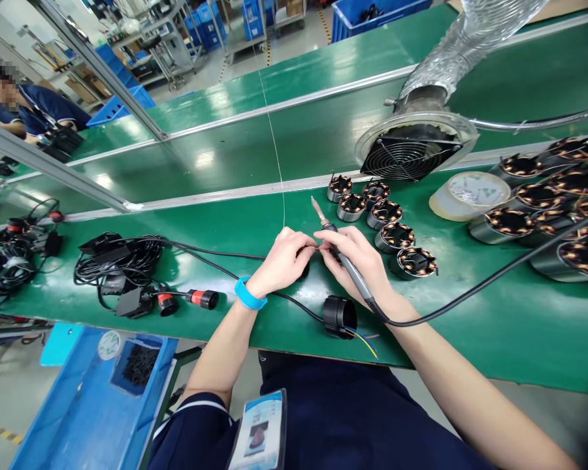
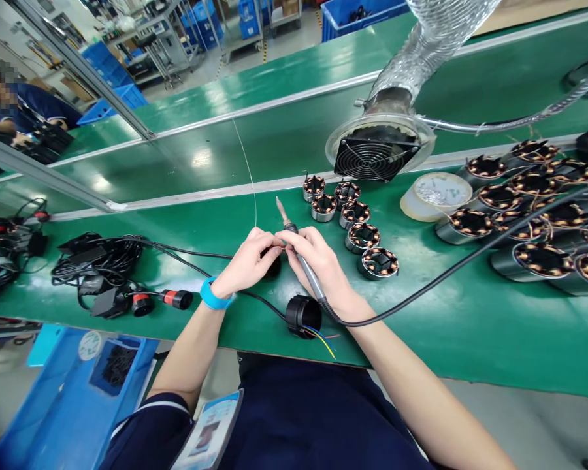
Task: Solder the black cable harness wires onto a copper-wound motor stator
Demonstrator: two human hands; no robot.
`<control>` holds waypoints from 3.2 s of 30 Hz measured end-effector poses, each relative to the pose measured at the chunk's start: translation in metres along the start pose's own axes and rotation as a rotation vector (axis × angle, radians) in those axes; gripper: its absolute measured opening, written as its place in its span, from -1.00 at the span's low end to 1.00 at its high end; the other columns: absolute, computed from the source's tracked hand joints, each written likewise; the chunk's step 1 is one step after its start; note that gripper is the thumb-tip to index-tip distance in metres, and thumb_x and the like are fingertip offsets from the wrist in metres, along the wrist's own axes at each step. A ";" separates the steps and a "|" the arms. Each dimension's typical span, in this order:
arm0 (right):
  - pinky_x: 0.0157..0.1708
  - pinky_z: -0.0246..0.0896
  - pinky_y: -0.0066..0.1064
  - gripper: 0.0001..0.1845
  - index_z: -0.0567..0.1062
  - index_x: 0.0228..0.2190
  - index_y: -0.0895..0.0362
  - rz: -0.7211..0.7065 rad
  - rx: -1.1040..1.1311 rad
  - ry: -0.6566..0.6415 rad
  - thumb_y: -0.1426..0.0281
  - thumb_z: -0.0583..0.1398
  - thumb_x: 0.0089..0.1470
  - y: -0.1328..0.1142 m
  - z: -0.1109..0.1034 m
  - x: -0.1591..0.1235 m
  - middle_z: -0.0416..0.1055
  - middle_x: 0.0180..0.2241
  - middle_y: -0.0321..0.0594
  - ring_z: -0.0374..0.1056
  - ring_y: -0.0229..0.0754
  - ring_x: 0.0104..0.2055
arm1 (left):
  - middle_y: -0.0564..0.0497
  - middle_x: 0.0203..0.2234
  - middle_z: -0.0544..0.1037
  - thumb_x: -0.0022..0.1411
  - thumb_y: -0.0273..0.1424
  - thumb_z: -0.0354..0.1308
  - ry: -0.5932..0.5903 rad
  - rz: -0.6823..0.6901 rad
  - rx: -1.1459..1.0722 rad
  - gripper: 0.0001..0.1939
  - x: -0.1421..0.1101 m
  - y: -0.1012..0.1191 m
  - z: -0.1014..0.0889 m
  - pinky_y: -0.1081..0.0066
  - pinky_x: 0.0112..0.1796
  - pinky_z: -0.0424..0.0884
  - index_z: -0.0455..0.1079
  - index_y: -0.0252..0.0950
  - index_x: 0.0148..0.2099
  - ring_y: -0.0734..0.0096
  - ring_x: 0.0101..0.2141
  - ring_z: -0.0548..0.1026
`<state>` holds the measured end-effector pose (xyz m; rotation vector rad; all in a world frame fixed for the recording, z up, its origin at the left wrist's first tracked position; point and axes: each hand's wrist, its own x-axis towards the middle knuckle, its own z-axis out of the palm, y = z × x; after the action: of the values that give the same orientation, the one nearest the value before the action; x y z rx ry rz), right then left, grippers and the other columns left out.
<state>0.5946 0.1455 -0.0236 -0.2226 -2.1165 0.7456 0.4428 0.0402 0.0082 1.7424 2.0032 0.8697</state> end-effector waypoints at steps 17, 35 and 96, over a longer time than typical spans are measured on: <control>-0.24 0.49 -0.29 -0.81 0.60 -0.10 0.05 0.275 0.026 0.317 0.34 0.22 0.30 -0.009 -0.017 -0.006 0.58 -0.26 -0.20 0.51 -0.17 -0.37 | 0.06 -0.43 0.55 0.41 -0.38 0.12 0.101 -0.103 -0.002 -0.76 0.004 -0.001 0.010 0.27 -0.08 0.30 0.46 -0.23 -0.35 0.31 -0.23 0.37; -0.52 0.38 -0.39 -0.74 0.62 -0.39 0.04 0.132 -0.030 0.219 0.39 0.16 0.28 -0.010 -0.024 -0.007 0.57 -0.49 -0.32 0.46 -0.21 -0.56 | 0.06 -0.39 0.58 0.44 -0.36 0.09 0.104 -0.127 0.025 -0.74 0.005 -0.002 0.011 0.25 -0.05 0.28 0.46 -0.22 -0.34 0.29 -0.20 0.38; -0.10 0.38 -0.11 -0.54 0.44 0.21 -0.10 -0.005 -0.238 0.139 0.39 0.16 0.32 -0.008 0.010 -0.012 0.46 -0.21 -0.14 0.44 -0.01 -0.26 | 0.04 -0.25 0.66 0.40 -0.24 0.17 -0.101 -0.031 0.048 -0.80 0.000 -0.013 0.004 0.32 0.03 0.25 0.54 -0.22 -0.20 0.32 -0.14 0.47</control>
<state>0.5956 0.1296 -0.0314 -0.3863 -2.0692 0.4597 0.4352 0.0408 -0.0038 1.7401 1.9952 0.7142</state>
